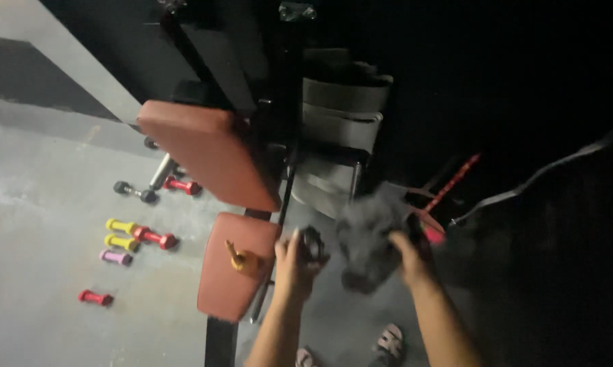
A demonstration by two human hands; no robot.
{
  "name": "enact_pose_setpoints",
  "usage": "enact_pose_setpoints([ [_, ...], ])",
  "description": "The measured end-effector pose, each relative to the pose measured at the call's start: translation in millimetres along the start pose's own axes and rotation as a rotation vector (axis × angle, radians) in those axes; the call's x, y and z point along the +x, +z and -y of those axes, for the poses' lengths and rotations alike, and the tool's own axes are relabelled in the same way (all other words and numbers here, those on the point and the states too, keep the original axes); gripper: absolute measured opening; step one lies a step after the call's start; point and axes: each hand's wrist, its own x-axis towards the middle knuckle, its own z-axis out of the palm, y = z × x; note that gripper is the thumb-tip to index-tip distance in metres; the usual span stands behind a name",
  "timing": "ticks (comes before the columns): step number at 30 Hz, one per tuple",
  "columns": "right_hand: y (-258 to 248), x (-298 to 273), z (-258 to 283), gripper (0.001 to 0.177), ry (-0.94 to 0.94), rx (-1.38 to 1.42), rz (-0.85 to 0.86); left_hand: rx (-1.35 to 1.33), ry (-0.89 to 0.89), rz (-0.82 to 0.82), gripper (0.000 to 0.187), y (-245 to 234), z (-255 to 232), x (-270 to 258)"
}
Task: Clean a weight bench and gym weights with a spray bottle and cloth.
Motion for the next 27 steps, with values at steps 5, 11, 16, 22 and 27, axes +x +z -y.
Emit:
enact_pose_setpoints([
  [5,70.3,-37.1,70.9,0.034,-0.279,-0.249,0.120,-1.113,-0.698,0.012,0.048,-21.9,-93.1,36.8],
  [11,24.3,36.0,-58.9,0.035,-0.835,-1.465,-0.033,-1.104,-0.572,0.138,0.059,-3.3,-112.4,28.5],
  [16,65.9,41.8,22.2,0.047,-0.507,-0.498,-0.045,-0.899,-0.564,0.191,0.063,6.8,-104.8,20.6],
  [22,120.0,-37.2,54.8,0.055,-0.829,-0.689,-0.003,-0.930,-0.302,0.083,0.053,-11.8,-82.4,38.2],
  [27,138.2,-57.9,87.0,0.075,-0.914,-0.696,0.036,-0.813,-0.213,0.061,0.063,-17.7,-105.9,37.1],
])
